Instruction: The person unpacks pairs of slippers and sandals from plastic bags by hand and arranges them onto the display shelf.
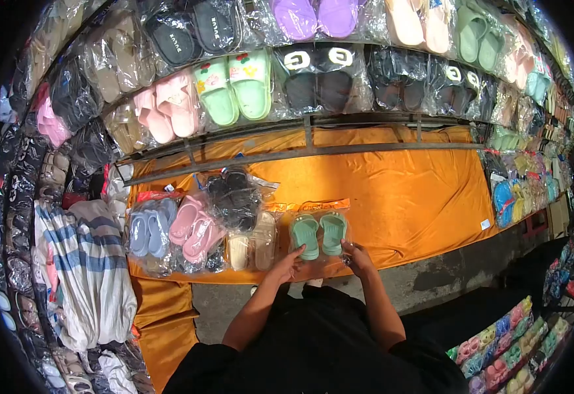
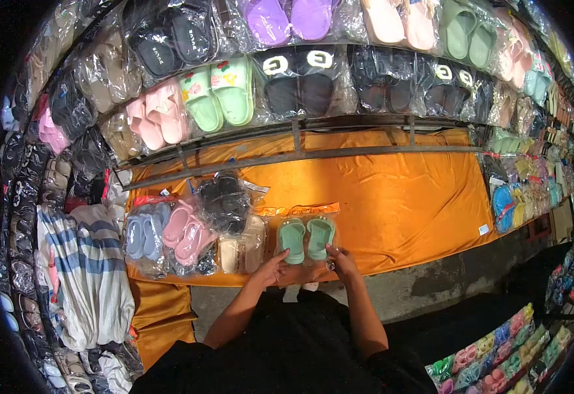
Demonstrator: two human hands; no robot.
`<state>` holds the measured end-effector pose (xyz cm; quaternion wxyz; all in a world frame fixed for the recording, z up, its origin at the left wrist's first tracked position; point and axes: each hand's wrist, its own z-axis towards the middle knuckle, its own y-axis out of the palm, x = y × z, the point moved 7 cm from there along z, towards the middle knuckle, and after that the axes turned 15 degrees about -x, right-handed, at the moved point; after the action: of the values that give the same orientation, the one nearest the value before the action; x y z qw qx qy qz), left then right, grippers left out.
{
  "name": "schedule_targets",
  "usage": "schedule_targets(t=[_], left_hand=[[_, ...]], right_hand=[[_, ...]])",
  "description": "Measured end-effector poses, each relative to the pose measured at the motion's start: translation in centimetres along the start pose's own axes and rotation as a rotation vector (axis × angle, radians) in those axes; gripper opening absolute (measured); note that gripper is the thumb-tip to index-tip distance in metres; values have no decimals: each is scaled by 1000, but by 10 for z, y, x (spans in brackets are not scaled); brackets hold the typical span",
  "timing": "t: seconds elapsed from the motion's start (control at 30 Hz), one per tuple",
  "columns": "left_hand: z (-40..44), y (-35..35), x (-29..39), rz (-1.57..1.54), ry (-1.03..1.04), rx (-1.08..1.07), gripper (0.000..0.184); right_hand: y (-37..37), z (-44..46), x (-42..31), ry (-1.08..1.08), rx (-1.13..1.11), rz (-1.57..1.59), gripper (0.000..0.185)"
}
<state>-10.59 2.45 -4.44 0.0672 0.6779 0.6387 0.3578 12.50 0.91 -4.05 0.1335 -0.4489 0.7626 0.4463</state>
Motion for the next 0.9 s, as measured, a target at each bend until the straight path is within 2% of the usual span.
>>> schedule_targets(t=[0.07,0.1,0.17,0.3,0.4,0.43,0.53,0.67,0.83,0.9], left_hand=[[4,9,-2,44,-6,-184,53],[6,11,-1,43,3,-185,53],[5,5,8,135,142,-72,50],[-32,16,39,94,194,110,51],[-40,11,53,85,221,145,56],[-45,14,58,107,206,175,64],[-34,-5,58,145,200,118,67],[-37,-7,68,134,339,158,65],[-40,3,74,10,416,187,62],[-41,7,75,-22,441,185,61]], right_hand=[[-9,5,7,66,18,41,28],[-10,6,4,64,13,33,28],[-8,6,5,92,-9,-27,32],[10,0,-4,119,-36,76,29],[32,-7,-24,27,-118,136,26],[38,-10,-30,26,-124,85,23],[27,-3,-37,25,-120,-66,16],[27,-12,-68,-47,-38,-232,7],[33,-6,-70,-73,-167,-143,8],[37,-23,-73,-107,97,-39,7]])
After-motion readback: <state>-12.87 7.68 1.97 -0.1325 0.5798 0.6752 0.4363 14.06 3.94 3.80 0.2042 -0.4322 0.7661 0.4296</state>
